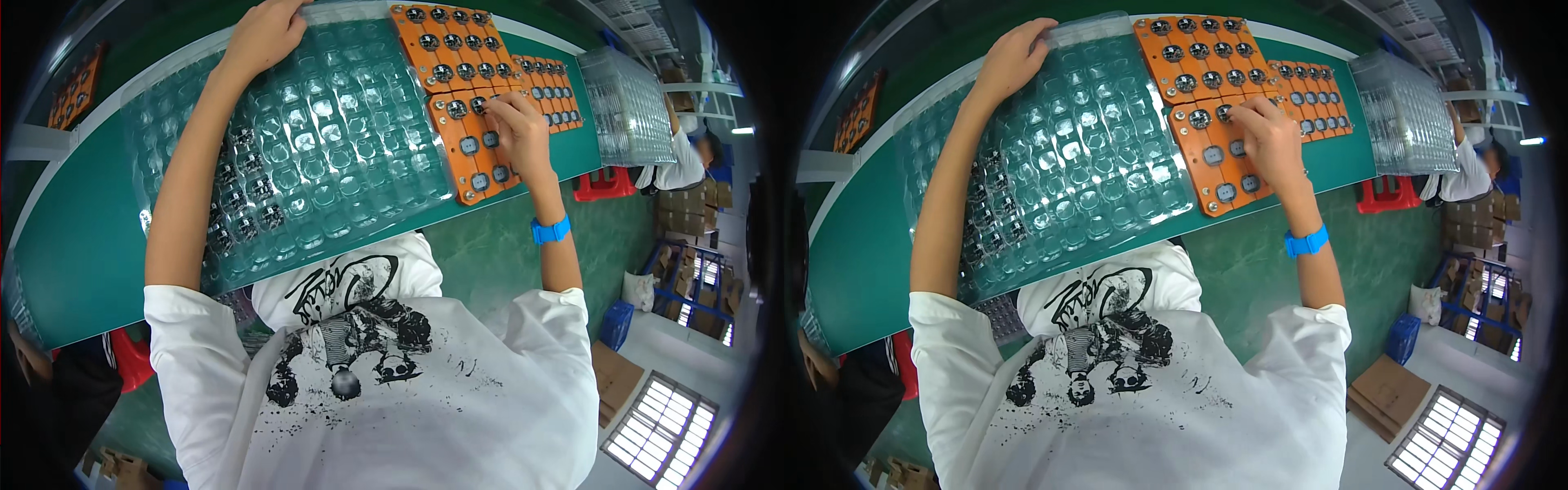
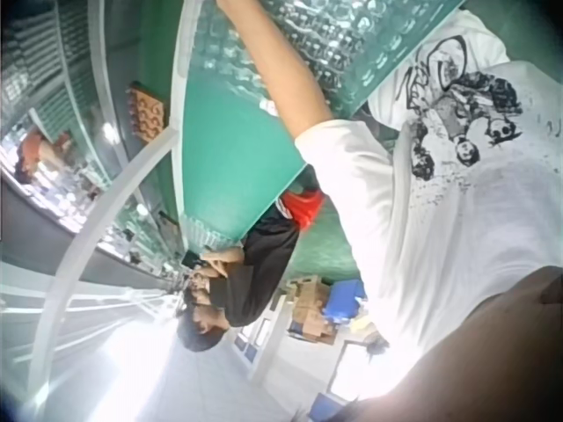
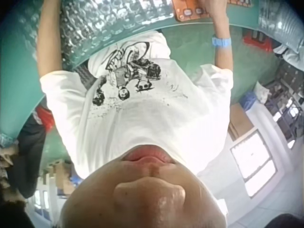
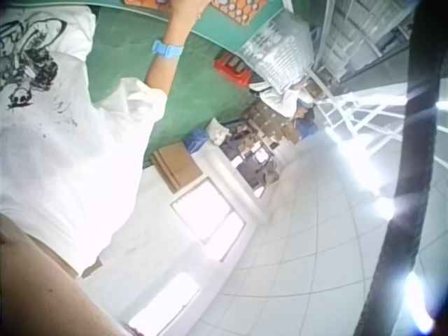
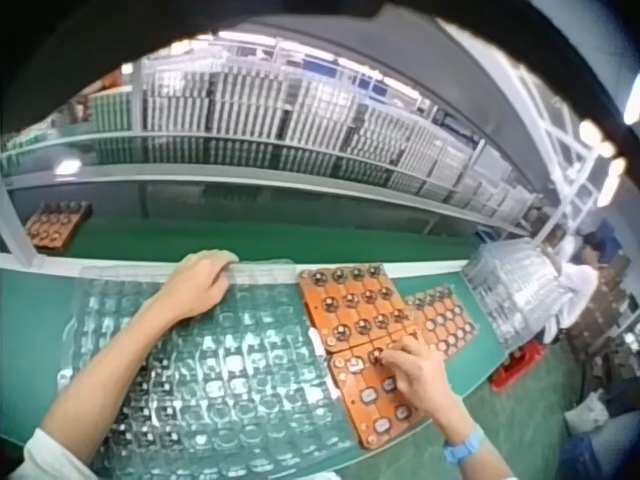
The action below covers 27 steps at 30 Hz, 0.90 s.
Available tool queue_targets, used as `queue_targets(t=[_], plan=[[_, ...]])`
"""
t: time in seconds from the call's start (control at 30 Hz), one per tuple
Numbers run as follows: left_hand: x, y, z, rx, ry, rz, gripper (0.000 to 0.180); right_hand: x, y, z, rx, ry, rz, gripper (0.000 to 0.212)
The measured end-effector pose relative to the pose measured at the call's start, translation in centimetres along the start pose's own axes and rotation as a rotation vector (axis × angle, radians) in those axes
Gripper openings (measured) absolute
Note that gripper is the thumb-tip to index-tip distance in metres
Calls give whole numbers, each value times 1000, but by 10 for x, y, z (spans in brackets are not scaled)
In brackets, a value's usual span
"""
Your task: Sorting and placing small electronic components into plastic trays on an assembly line.
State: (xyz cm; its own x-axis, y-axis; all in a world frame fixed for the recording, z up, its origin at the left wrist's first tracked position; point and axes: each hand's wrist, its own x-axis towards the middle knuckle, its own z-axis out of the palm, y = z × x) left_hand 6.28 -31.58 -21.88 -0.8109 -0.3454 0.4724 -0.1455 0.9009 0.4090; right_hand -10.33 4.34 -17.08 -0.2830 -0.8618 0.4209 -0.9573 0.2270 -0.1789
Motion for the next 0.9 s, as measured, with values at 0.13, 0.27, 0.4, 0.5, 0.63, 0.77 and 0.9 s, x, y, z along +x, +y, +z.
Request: queue_targets(t=[0.13, 0.27, 0.4, 0.5, 0.63, 0.77, 0.9], plan=[[-1, -3, -2, -7, -10, -1, 34, 1, -1, 1, 3, 23, -30, 17], [-6, 16, -19, 0, 76, 27, 28, 3, 0, 6, -13, -5, -31, 23], [-9, 26, -35, 14, 21, -30, 30, 2, -1, -1, 47, -86, 11, 18], [-6, 15, -24, 8, 66, -2, 28, 7, -18, -9, 14, -56, 3, 17], [-10, 17, -18, 21, 85, -5, 25, 19, -72, -23, 194, -21, 166, 19], [-8, 13, -13, 38, 136, 42, 23, 36, -161, 4, 501, -127, -122, 21], [-2, 14, -14, 58, 118, 48, 23, 35, -227, 31, 693, -388, -115, 17]])
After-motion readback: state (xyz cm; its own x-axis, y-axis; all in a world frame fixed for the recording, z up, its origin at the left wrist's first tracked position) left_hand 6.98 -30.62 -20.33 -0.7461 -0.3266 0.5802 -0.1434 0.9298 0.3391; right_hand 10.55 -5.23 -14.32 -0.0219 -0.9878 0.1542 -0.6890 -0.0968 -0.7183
